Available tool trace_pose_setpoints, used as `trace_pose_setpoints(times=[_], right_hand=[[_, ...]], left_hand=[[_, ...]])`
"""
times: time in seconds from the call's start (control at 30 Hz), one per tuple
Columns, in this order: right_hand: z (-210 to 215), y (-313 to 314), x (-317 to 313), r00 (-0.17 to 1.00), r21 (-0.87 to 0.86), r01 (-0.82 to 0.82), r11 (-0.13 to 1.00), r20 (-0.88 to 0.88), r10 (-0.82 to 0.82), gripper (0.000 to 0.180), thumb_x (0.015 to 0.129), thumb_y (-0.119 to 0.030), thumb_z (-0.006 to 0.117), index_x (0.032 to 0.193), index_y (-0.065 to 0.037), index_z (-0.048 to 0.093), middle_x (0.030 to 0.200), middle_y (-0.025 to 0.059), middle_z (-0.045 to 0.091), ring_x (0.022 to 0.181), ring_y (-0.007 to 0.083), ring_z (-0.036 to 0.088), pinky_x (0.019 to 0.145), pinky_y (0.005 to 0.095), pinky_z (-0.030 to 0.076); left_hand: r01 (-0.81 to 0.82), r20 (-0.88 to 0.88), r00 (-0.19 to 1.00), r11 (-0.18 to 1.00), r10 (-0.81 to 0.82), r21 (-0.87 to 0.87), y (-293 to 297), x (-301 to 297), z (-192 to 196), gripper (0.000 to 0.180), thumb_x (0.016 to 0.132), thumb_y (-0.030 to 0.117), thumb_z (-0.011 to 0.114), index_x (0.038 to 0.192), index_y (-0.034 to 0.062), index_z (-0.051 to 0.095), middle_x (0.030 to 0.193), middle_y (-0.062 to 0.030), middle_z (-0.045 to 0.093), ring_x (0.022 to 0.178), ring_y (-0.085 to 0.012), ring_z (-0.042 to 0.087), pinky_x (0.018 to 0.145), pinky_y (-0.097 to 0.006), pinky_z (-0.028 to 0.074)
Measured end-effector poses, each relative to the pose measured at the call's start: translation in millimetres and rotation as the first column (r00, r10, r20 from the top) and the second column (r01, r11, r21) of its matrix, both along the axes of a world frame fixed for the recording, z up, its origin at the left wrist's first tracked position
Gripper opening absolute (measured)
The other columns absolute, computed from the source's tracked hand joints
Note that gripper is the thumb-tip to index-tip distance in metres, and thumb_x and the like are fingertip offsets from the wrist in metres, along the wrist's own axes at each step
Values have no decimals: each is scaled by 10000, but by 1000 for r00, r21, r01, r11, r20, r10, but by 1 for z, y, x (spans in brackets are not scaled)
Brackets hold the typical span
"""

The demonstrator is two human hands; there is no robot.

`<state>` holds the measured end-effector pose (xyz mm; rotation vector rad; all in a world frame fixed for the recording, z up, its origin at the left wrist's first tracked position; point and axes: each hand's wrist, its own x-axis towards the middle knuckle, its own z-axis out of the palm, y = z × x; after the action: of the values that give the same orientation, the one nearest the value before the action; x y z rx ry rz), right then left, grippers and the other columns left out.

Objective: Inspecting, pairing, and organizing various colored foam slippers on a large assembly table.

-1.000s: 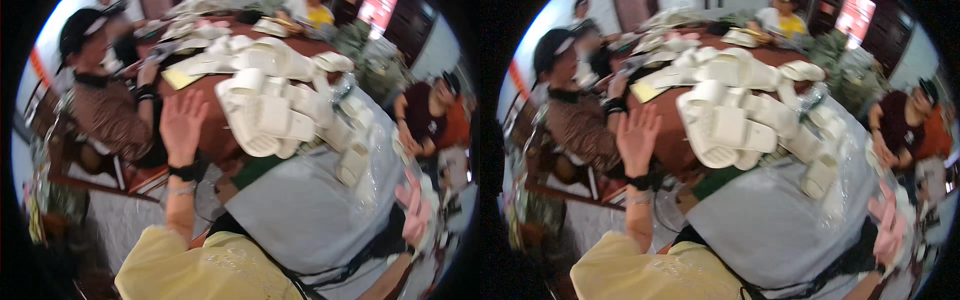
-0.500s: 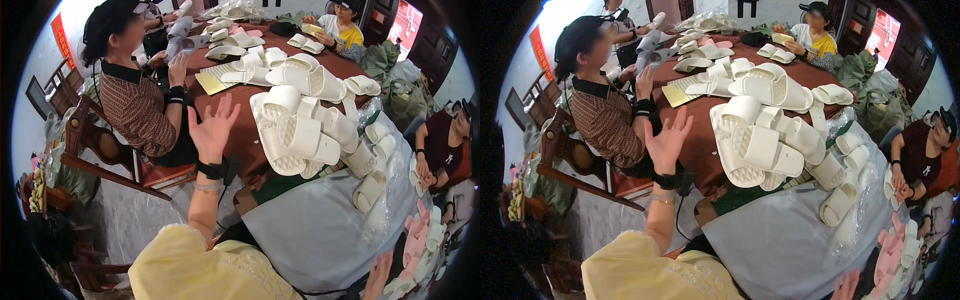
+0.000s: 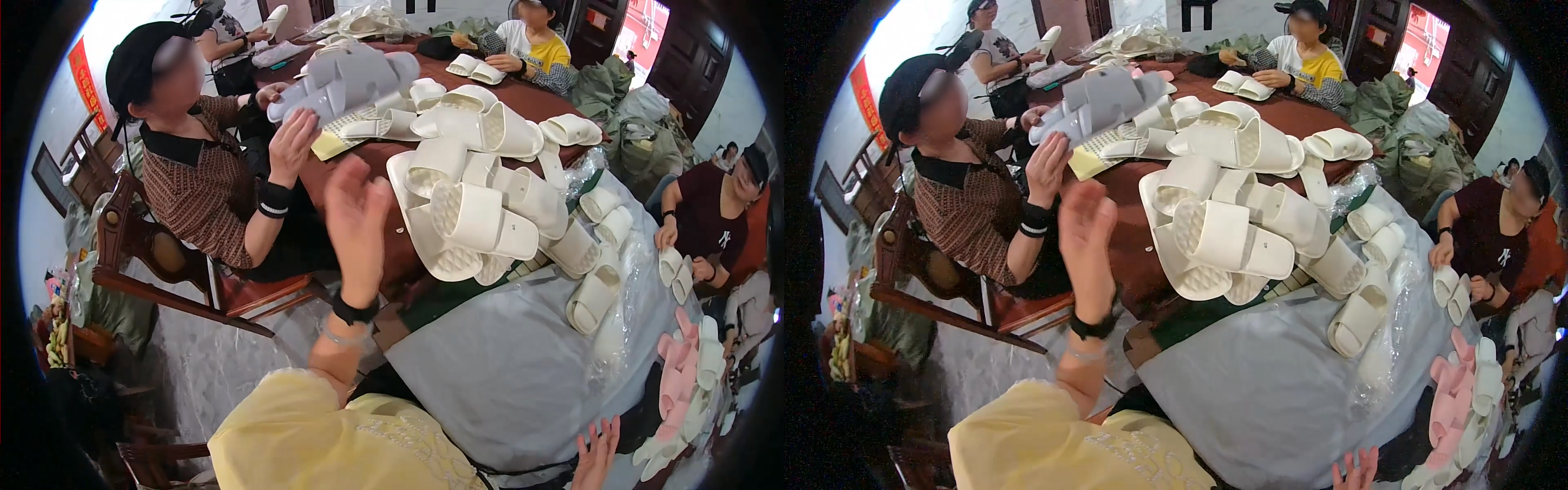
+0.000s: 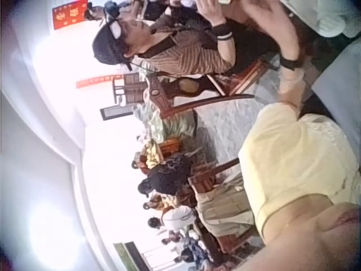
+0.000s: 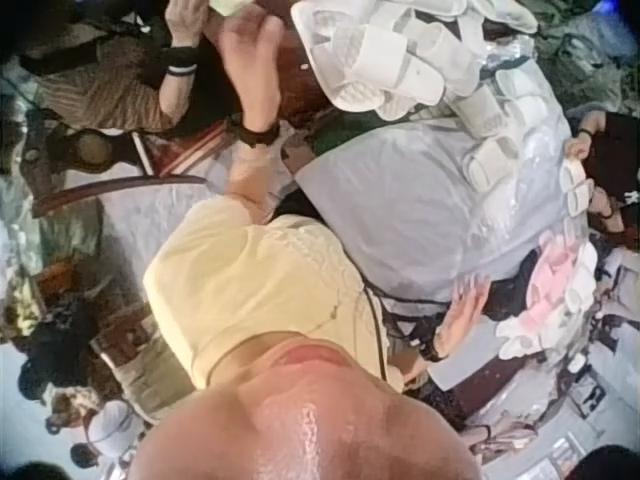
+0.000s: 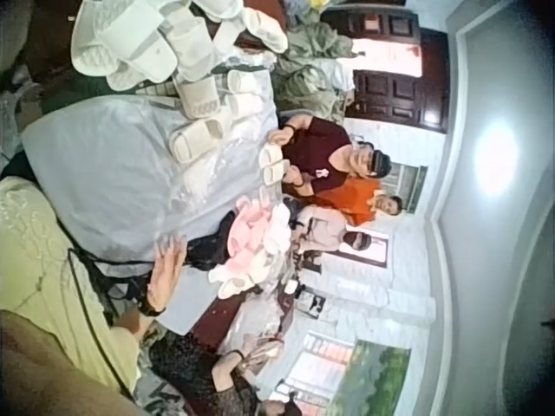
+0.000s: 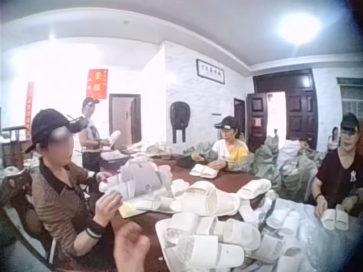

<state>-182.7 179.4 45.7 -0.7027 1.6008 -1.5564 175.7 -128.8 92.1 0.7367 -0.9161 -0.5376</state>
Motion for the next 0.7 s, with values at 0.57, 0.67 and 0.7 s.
trace_pose_setpoints(times=[0.57, 0.67, 0.7], right_hand=[[9, -25, -6, 999, -10, 21, 1000, -29, -22, 511, 925, -205, 469, 1386, -87, 282, 1327, 124, 353, 1094, 201, 462, 856, 303, 413], [11, -24, -3, 1000, -21, 0, 1000, -30, -1, 506, 925, -195, 468, 1384, -84, 286, 1330, 129, 351, 1099, 206, 460, 864, 307, 411], [12, -23, -2, 1000, -25, -9, 1000, -28, 8, 506, 923, -190, 469, 1383, -80, 287, 1331, 132, 351, 1097, 208, 462, 865, 308, 411]], left_hand=[[742, -553, 669, 395, -496, 543, -136, 98, 53, 499, 829, 187, 628, 1199, 49, 323, 1070, -152, 360, 978, -305, 492, 779, -465, 501], [731, -422, 643, 349, -639, 586, -146, 82, 40, 468, 851, 210, 609, 1187, 6, 355, 1028, -114, 435, 902, -252, 524, 799, -420, 506], [749, -432, 616, 320, -659, 580, -151, 75, 35, 468, 851, 210, 609, 1187, 6, 355, 1028, -114, 435, 902, -252, 524, 799, -420, 506]])
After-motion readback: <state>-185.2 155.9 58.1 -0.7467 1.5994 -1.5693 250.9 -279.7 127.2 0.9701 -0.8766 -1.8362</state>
